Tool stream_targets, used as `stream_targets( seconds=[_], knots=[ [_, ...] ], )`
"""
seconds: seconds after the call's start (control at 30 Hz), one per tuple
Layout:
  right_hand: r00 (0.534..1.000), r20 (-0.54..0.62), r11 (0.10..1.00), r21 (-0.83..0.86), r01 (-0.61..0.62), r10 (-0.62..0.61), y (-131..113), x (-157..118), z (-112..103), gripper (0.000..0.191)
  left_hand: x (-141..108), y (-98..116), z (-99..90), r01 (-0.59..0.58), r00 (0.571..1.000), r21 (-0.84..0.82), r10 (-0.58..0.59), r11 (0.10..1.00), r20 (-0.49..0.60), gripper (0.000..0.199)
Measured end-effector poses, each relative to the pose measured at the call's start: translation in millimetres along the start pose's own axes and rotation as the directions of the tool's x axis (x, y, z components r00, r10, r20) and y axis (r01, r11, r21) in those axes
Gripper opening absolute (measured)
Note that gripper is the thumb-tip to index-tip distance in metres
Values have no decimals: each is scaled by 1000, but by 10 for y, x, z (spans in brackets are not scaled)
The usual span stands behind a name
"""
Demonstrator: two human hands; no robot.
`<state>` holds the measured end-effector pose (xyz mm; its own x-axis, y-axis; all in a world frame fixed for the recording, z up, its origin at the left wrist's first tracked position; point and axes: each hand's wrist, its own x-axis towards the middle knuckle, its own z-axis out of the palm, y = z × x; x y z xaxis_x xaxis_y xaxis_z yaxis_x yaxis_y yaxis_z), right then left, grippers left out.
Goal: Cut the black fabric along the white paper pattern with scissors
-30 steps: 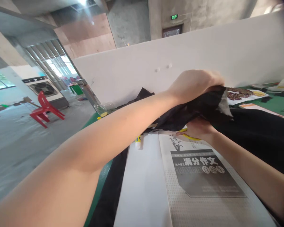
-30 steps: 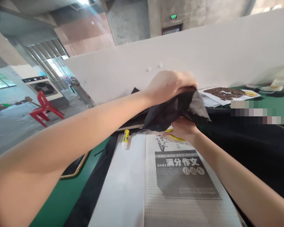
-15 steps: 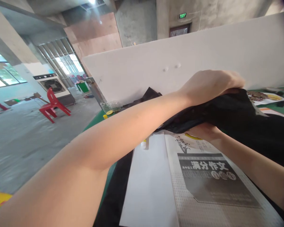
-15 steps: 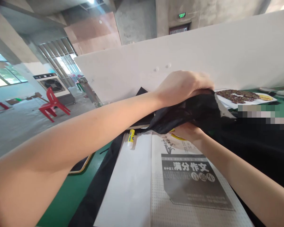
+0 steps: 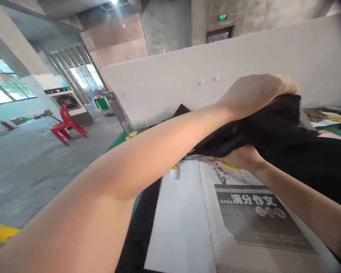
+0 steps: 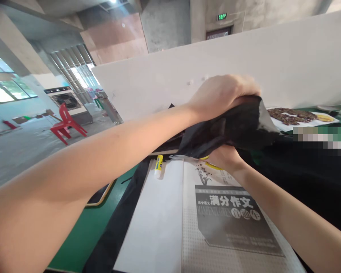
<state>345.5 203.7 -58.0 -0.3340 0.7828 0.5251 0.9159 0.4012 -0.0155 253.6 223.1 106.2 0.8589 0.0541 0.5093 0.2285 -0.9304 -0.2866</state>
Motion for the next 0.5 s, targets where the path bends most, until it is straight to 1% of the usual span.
stream_targets(
  seconds=[0.07,0.13,0.2,0.27,0.33,0.43,0.47,0.5],
  knots=[
    [999,-35,996,-79,32,-35,-11,-6,3,60,19,-16,-39,32,999,29,-32,999,21,58],
    [997,-58,983,-180,40,-51,-2,-23,6,62,40,-46,-81,48,999,49,-49,998,13,62],
    [999,-43,970,-241,22,-33,22,-48,16,60,61,-96,-128,53,999,41,-52,998,-11,72],
    [1000,-23,964,-266,7,-14,55,-76,31,57,78,-170,-180,84,996,31,-84,996,-13,86],
    [1000,-12,958,-284,-28,26,99,-101,40,56,82,-274,-231,119,992,23,-118,993,-40,92],
    [983,91,951,-280,-132,163,190,-139,21,47,52,-483,-285,191,972,-17,-191,981,-134,86],
    [969,125,947,-270,-176,215,224,-154,5,46,30,-564,-293,243,953,-43,-247,969,-174,80],
    [954,144,941,-259,-220,263,257,-172,-16,47,2,-650,-295,314,924,-76,-323,946,-206,72]
  ],
)
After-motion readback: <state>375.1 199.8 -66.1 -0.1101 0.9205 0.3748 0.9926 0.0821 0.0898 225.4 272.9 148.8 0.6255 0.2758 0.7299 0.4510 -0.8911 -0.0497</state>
